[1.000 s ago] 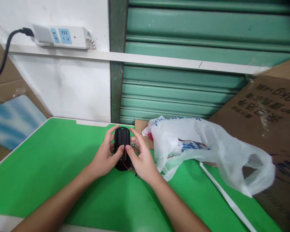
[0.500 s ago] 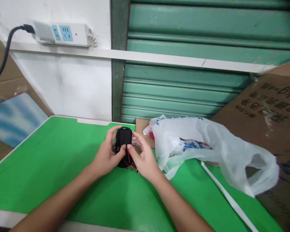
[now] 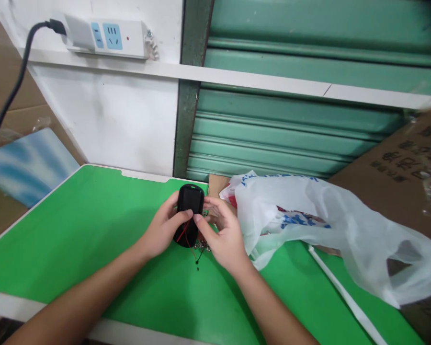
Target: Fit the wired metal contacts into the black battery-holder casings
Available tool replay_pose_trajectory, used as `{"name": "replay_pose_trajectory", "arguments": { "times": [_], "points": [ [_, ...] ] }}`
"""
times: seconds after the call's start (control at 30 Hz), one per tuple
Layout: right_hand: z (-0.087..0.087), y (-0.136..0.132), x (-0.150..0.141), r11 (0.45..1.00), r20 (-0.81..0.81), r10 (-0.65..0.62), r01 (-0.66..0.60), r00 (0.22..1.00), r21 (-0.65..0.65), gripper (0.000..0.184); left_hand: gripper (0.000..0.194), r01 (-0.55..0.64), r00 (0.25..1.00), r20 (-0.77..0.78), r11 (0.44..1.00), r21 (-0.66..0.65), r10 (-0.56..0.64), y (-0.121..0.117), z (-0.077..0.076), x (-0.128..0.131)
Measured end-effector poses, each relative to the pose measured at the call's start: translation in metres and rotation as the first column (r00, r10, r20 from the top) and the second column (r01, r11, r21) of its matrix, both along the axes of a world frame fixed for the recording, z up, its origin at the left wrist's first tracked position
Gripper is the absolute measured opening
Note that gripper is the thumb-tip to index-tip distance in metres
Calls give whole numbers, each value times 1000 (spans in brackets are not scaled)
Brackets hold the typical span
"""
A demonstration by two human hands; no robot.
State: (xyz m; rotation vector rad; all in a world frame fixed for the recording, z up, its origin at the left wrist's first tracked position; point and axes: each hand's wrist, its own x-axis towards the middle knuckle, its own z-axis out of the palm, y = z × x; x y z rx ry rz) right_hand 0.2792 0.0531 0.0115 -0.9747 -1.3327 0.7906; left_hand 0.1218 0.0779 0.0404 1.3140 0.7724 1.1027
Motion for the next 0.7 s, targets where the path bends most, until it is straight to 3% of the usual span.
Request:
{"name": "replay_pose_trajectory", "arguments": {
  "times": [0.23, 0.43, 0.7],
  "points": [
    [0, 1, 0, 1000, 1, -6, 6, 1000, 3, 27, 46, 42, 998, 55, 989, -143, -35, 1, -1, 2],
    [-3, 4, -1, 999, -57, -14, 11, 998, -47, 27, 46, 106, 988, 137, 944, -312, -66, 4, 0, 1],
    [-5, 11, 4, 976, -231, 6, -57, 973, -211, 39, 45, 156, 984, 124, 953, -259, -127, 15, -5, -4]
  ]
}}
